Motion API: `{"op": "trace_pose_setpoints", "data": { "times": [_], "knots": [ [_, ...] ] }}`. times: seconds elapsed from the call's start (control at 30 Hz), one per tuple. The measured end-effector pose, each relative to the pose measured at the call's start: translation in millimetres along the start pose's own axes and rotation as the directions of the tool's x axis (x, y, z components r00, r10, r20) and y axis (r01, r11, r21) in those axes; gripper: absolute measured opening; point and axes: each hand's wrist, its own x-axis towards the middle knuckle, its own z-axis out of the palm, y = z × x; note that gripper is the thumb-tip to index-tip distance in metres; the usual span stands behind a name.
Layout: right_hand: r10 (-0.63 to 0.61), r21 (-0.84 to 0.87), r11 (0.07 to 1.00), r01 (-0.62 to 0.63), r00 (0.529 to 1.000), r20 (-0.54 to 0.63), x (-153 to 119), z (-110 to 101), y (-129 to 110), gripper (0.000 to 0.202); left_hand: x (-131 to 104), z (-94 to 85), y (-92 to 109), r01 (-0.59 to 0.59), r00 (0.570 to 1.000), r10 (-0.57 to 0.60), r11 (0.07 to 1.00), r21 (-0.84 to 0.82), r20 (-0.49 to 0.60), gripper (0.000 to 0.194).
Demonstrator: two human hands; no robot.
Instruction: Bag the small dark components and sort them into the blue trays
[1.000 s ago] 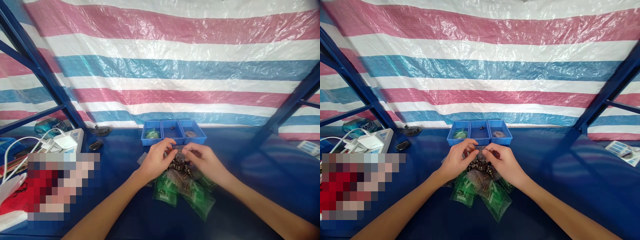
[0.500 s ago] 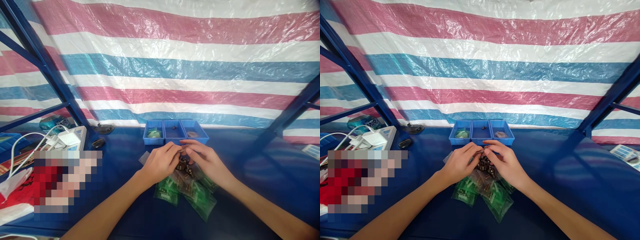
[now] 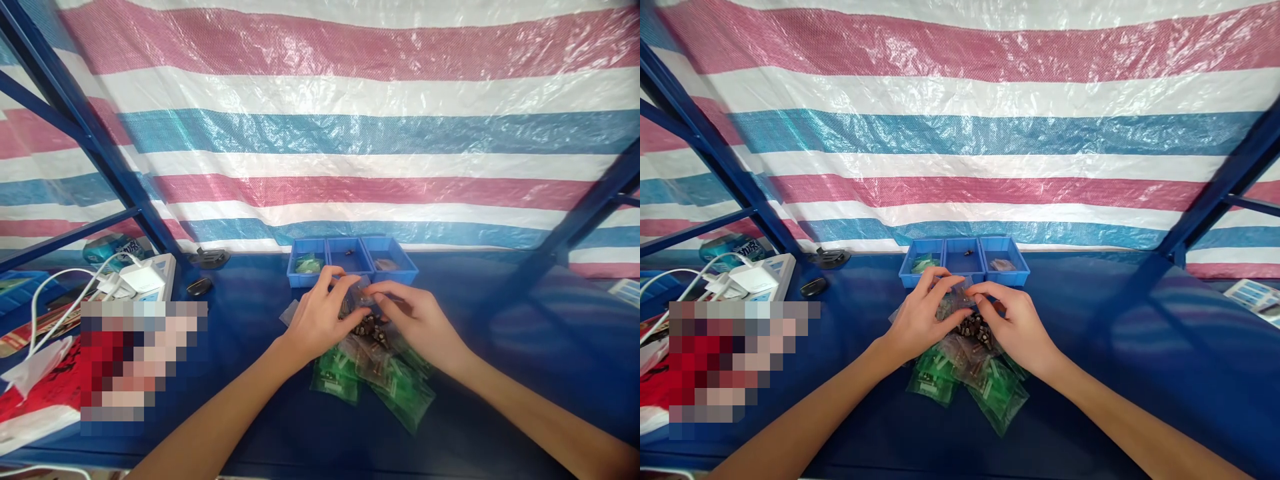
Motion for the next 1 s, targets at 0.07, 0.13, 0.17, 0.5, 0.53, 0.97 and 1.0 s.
{"op": "trace_pose_setpoints", "data": {
  "times": [0.07,0.13,0.17,0.5,0.53,0.97,1.0],
  "knots": [
    [-0.039,-0.052,0.998,0.04,0.999,0.017,-2,1,-1,0.026,0,0.4,-1,-0.015,1.0,0.016,1.0,-0.008,0.019,0.039],
    [-0.069,-0.073,0.995,0.072,0.996,0.054,-4,1,-1,0.028,0,0.6,-2,-0.029,0.999,0.03,0.999,-0.044,0.034,0.03],
    [-0.076,-0.068,0.994,0.08,0.995,0.063,-4,2,-1,0.029,0,0.5,-1,-0.024,0.999,0.027,0.997,-0.076,0.039,0.028],
    [0.066,0.104,0.991,-0.079,0.991,0.116,7,0,7,0.027,5,5.8,0,0.286,0.957,-0.253,0.753,-0.593,0.14,0.023],
    [0.084,0.139,0.985,-0.103,0.987,0.136,7,0,8,0.029,5,6.4,0,0.292,0.956,-0.25,0.746,-0.598,0.155,0.026],
    [0.071,0.226,0.971,-0.077,0.997,0.037,3,2,1,0.027,-3,6.7,6,-0.048,0.999,0.048,0.999,0.006,0.02,0.022],
    [0.059,0.225,0.972,-0.065,0.998,0.036,3,2,2,0.026,-4,7.1,6,-0.058,0.998,0.058,0.998,-0.014,0.015,0.022]
  ]
}}
